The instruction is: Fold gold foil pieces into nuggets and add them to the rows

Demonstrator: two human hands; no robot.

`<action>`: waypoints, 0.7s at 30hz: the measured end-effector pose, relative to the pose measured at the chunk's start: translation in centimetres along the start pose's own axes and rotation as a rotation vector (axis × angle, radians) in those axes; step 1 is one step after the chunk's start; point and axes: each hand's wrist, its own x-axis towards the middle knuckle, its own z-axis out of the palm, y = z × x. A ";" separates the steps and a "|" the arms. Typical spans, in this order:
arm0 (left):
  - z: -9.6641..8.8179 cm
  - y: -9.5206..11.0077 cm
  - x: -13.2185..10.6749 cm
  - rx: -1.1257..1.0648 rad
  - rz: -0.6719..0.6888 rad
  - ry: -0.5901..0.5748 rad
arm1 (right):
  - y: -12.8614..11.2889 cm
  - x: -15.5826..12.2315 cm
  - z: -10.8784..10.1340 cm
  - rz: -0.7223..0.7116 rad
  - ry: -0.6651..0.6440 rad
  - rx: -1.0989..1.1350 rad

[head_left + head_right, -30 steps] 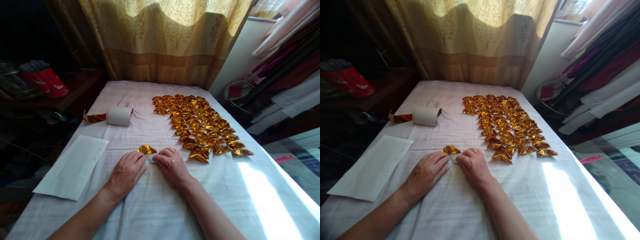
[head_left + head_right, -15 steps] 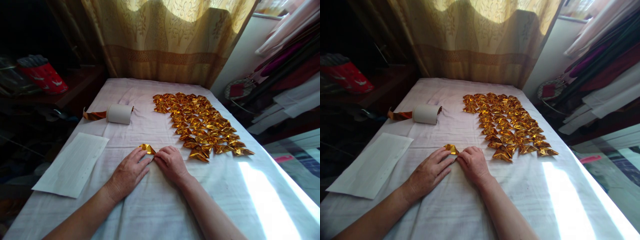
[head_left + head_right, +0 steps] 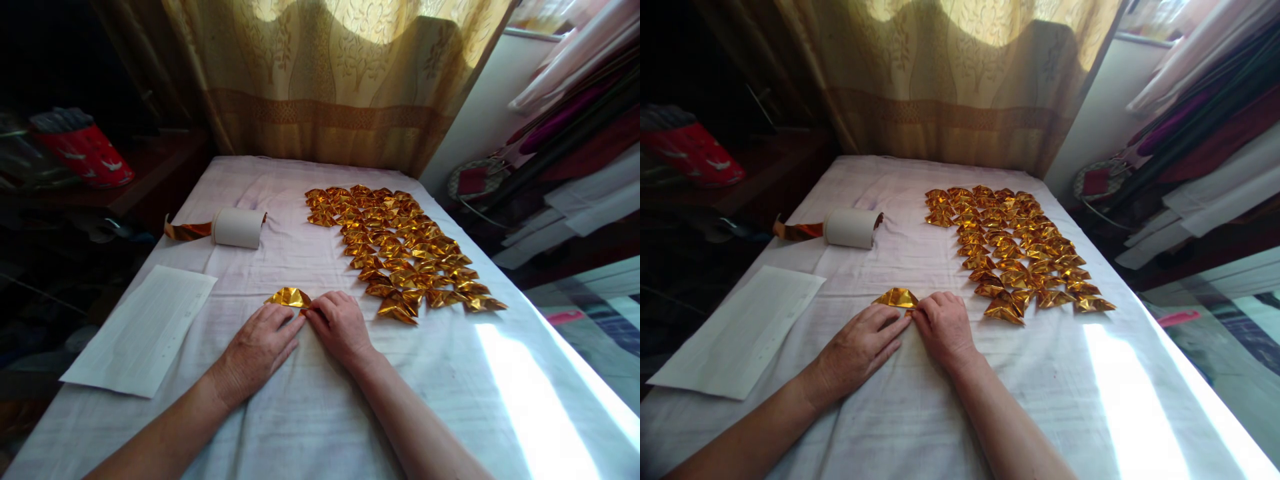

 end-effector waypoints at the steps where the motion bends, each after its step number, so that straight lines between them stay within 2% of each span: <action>1: 0.0 0.0 0.0 0.000 -0.002 -0.006 | 0.1 0.0 0.1 0.006 0.003 0.012; 7: 0.0 0.0 0.1 0.012 -0.006 -0.022 | 0.7 -0.3 0.3 0.035 0.037 0.115; 14: 0.1 0.1 0.0 -0.012 -0.042 -0.021 | 0.6 -0.3 0.2 -0.024 0.031 0.097; 21: 0.2 0.2 0.0 0.064 -0.016 -0.004 | -0.1 0.1 0.1 0.040 0.003 0.051</action>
